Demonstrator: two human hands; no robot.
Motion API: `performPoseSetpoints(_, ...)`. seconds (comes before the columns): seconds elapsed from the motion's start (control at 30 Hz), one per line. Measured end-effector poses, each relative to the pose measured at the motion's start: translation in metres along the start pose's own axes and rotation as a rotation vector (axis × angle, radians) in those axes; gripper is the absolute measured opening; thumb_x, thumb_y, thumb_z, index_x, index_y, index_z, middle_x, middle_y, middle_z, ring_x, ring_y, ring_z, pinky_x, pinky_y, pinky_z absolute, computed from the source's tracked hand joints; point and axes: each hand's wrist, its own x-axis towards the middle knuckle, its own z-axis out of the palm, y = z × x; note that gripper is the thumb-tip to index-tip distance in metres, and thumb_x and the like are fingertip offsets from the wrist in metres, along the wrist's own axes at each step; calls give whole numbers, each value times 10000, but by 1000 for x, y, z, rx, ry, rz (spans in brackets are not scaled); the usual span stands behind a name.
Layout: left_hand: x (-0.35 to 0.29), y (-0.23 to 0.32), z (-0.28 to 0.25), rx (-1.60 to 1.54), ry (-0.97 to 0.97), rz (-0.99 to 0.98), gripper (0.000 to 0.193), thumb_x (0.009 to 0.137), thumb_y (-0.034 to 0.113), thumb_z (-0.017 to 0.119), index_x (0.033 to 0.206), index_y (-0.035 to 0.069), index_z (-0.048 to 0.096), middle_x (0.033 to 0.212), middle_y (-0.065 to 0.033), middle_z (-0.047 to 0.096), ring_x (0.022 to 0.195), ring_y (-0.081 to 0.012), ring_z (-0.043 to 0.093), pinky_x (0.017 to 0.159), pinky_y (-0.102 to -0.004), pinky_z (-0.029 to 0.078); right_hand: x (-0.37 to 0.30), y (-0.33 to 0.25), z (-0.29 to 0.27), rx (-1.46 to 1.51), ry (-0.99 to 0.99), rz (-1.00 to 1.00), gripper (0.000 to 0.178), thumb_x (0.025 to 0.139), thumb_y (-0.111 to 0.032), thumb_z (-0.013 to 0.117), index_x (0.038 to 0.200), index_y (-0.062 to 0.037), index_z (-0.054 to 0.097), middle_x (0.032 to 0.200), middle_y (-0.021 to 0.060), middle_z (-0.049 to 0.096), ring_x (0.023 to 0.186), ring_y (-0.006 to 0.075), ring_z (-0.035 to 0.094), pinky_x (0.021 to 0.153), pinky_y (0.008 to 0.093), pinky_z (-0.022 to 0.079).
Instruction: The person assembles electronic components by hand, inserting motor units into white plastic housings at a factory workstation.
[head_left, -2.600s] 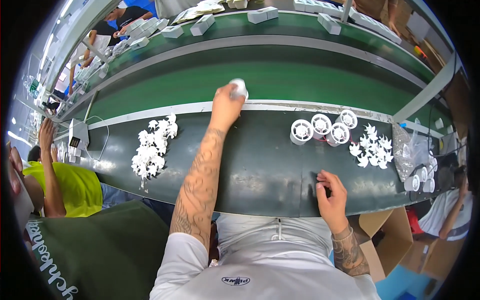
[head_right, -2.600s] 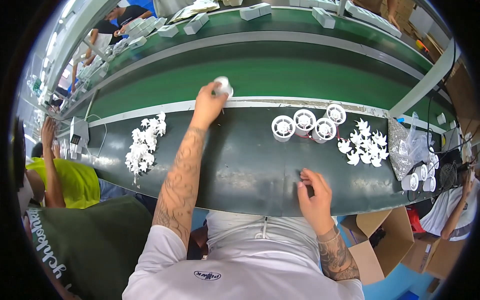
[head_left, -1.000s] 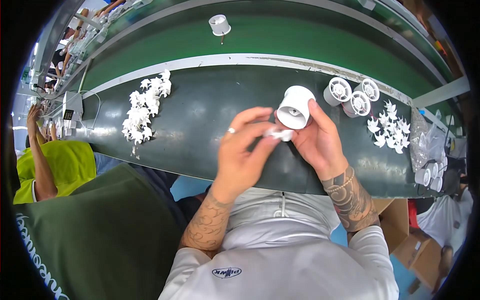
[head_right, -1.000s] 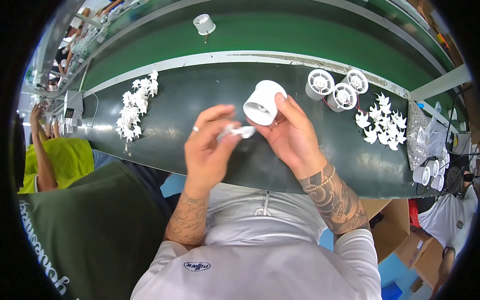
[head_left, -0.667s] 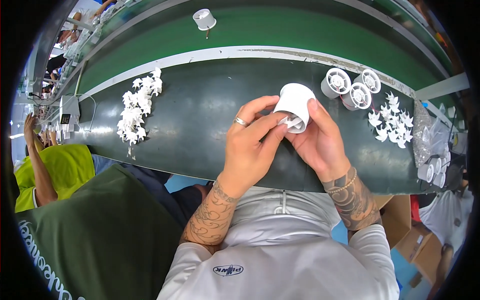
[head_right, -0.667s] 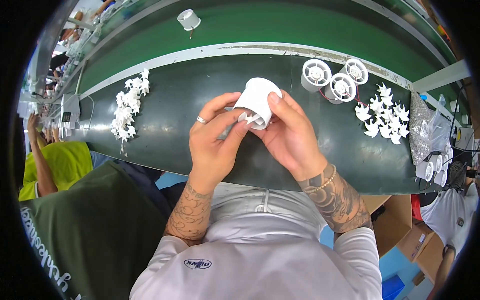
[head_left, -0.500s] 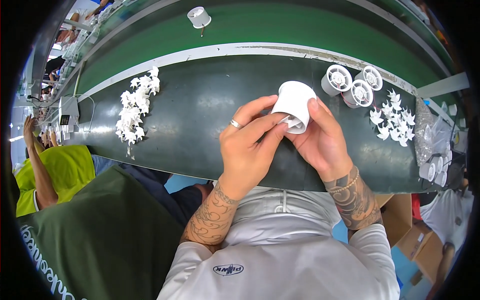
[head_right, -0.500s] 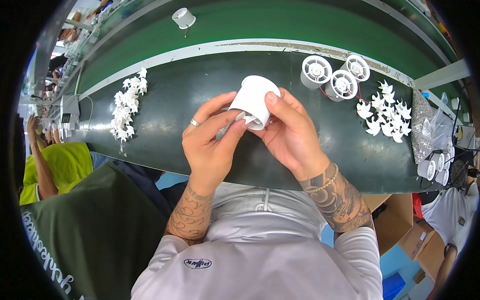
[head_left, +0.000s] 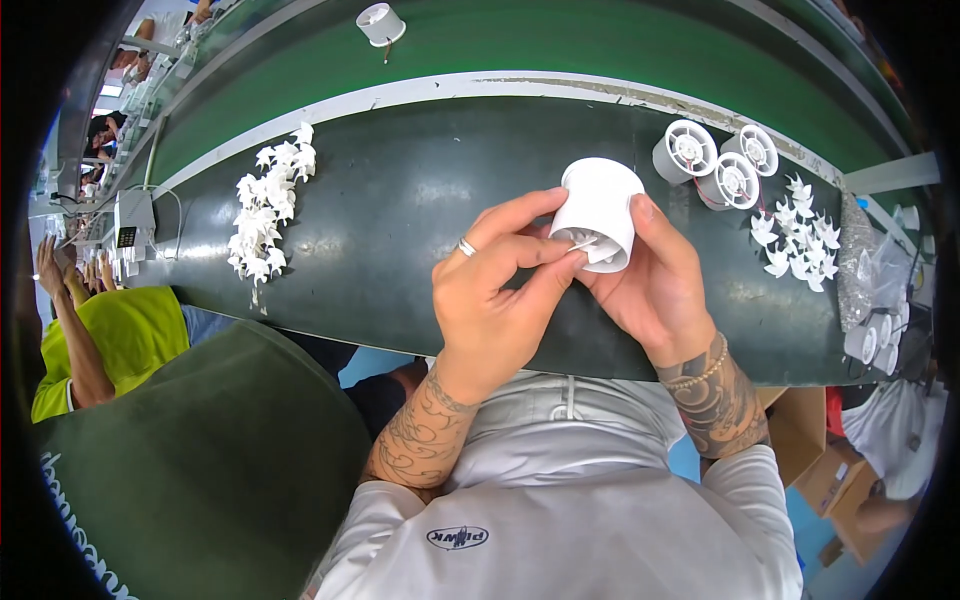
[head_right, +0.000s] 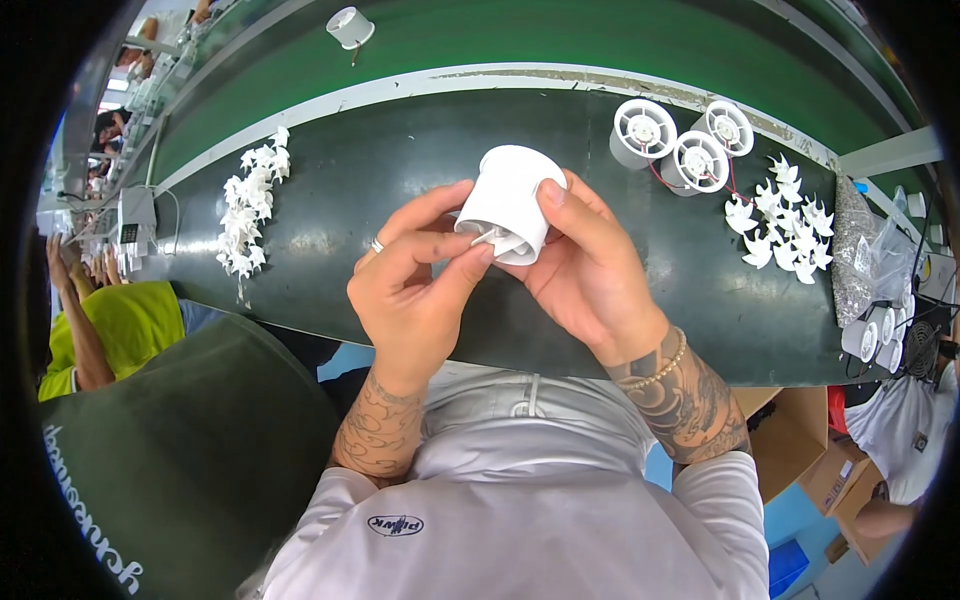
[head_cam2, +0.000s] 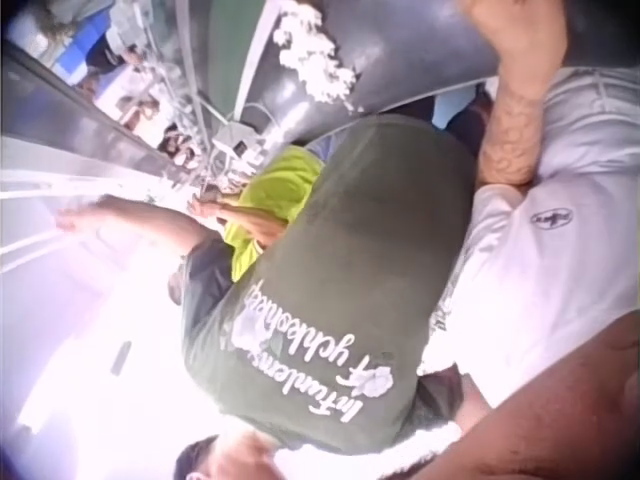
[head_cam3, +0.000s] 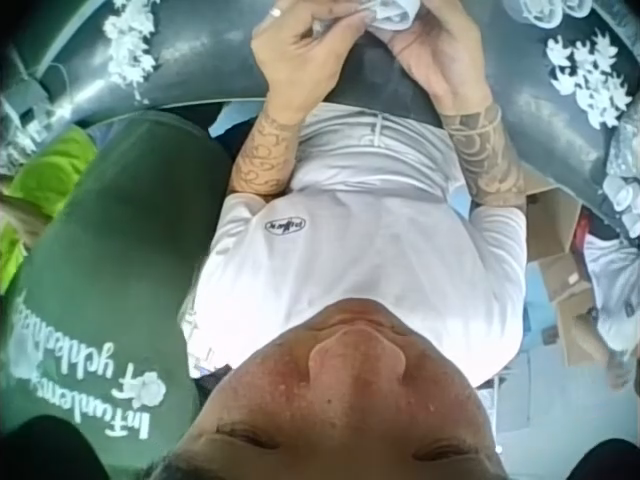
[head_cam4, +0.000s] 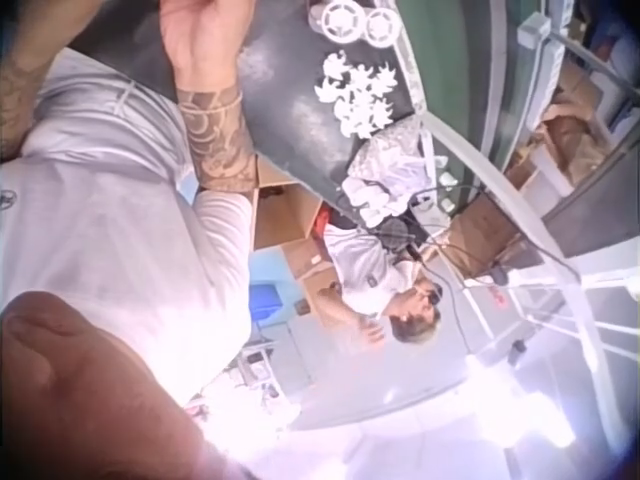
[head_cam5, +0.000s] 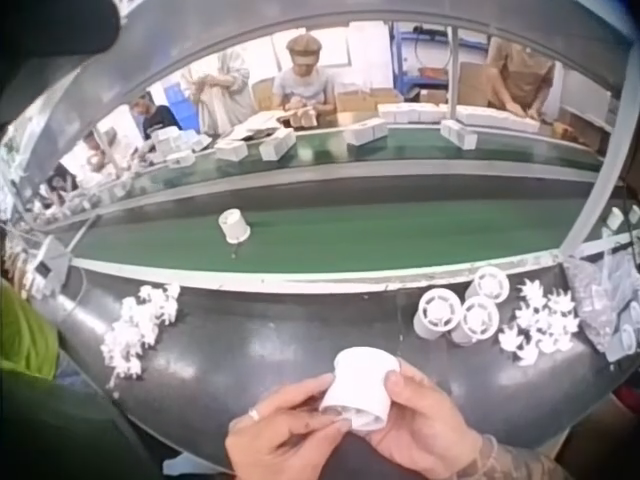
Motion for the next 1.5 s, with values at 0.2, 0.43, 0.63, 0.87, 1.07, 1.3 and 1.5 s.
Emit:
performPoseSetpoints(0.2,1,-3,3,-59,11,-43,125,756,-93,757,840,-69,668,1181,-217,649,1031,-254,657,893,-360,541,2,-3,0,4,-12,-19,389,989,-271,559,1287,-25,513,1202,122,614,1095,223,619,949,392,511)
performPoseSetpoints(0.43,2,-2,2,-39,-26,-45,128,764,-93,754,853,-68,666,1197,-216,636,1053,-256,647,903,-364,536,1,-3,-4,-100,15,-36,523,986,-331,517,1363,22,431,1260,188,569,1141,322,596,987,429,490)
performPoseSetpoints(0.63,0,-3,5,-93,-2,-86,125,770,-103,746,843,-59,654,1205,-209,625,1067,-251,640,910,-363,534,1,-3,-7,-112,2,-31,505,989,-309,515,1367,15,430,1252,161,566,1146,267,583,981,406,488)
performPoseSetpoints(0.87,1,-5,10,-246,42,-241,244,790,-99,735,782,3,514,1134,-170,619,1022,-210,640,884,-340,542,0,-4,-13,-148,-22,-67,450,988,-267,523,1336,9,452,1243,152,570,1149,244,581,984,404,485)
performPoseSetpoints(1.07,9,-15,9,-251,1,-385,274,752,-35,792,817,-1,528,1109,-160,627,978,-181,632,829,-313,533,3,-3,-9,-219,37,-103,439,985,-269,533,1320,8,468,1224,141,583,1139,236,585,987,404,482)
performPoseSetpoints(1.3,20,-9,-2,-104,-196,-199,473,763,-82,763,1129,13,479,1156,-164,629,979,-168,633,877,-324,539,2,-4,-2,-136,66,-44,459,978,-302,545,1324,-7,484,1269,146,575,1168,248,578,1024,434,471)
performPoseSetpoints(1.5,12,-14,5,-78,-137,-239,620,712,-28,811,1236,18,483,1222,-127,579,960,-148,610,821,-286,531,6,1,-5,-95,41,39,463,978,-326,539,1321,-20,489,1321,168,555,1200,271,569,1050,437,457)
